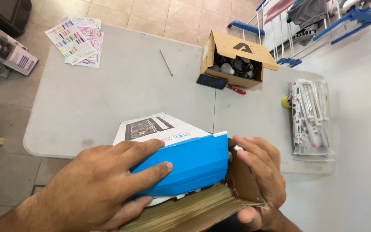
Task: Unboxing a shoe rack and organizing the plastic frames and metal rods on a table.
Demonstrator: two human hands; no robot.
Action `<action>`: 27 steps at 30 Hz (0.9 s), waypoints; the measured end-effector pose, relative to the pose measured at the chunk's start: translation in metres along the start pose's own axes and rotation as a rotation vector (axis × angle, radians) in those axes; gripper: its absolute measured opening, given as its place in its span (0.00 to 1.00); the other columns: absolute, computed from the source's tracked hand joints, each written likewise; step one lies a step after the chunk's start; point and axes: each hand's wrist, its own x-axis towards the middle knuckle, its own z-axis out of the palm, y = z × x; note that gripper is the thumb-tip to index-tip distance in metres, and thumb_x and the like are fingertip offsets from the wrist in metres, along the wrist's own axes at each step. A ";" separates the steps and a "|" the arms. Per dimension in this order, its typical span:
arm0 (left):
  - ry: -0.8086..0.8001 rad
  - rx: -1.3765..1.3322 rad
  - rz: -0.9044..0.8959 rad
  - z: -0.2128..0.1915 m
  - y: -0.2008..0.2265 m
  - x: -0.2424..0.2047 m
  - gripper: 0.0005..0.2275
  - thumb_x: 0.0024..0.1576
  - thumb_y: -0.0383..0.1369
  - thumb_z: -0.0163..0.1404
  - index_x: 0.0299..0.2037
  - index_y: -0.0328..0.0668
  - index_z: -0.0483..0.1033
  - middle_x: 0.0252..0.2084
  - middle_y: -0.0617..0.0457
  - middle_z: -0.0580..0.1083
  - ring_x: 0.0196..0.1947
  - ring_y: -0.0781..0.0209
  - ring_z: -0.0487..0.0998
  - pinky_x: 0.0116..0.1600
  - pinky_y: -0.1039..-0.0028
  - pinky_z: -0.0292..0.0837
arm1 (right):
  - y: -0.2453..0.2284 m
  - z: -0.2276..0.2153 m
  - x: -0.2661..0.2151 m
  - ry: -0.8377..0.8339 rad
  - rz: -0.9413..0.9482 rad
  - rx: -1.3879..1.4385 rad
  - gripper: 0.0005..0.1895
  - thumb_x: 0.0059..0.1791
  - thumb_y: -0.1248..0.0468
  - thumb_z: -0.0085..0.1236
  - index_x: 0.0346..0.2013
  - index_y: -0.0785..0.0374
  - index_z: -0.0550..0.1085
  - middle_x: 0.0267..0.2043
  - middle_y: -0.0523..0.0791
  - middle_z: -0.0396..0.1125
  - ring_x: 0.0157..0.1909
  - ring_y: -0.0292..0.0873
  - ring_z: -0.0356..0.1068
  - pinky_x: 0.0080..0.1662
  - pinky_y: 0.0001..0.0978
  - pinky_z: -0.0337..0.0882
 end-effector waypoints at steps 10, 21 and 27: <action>0.027 0.018 -0.001 0.009 -0.002 -0.003 0.23 0.53 0.44 0.58 0.58 0.52 0.72 0.61 0.37 0.69 0.40 0.44 0.79 0.27 0.56 0.77 | -0.014 -0.039 0.009 -0.256 0.218 -0.070 0.45 0.49 0.30 0.38 0.50 0.70 0.74 0.56 0.61 0.72 0.59 0.54 0.78 0.54 0.35 0.80; -0.015 0.016 0.031 0.006 -0.010 0.004 0.23 0.58 0.52 0.53 0.60 0.54 0.69 0.61 0.39 0.69 0.42 0.44 0.79 0.27 0.55 0.79 | -0.001 -0.015 0.027 -0.199 0.004 -0.236 0.42 0.57 0.39 0.25 0.41 0.71 0.79 0.52 0.58 0.73 0.51 0.53 0.75 0.51 0.39 0.75; 0.376 -0.235 0.131 0.000 -0.032 -0.013 0.20 0.69 0.49 0.35 0.54 0.43 0.72 0.65 0.37 0.68 0.57 0.39 0.80 0.52 0.55 0.81 | 0.020 -0.003 0.014 -0.175 0.040 -0.209 0.42 0.56 0.45 0.30 0.48 0.86 0.77 0.58 0.74 0.70 0.58 0.68 0.73 0.63 0.54 0.72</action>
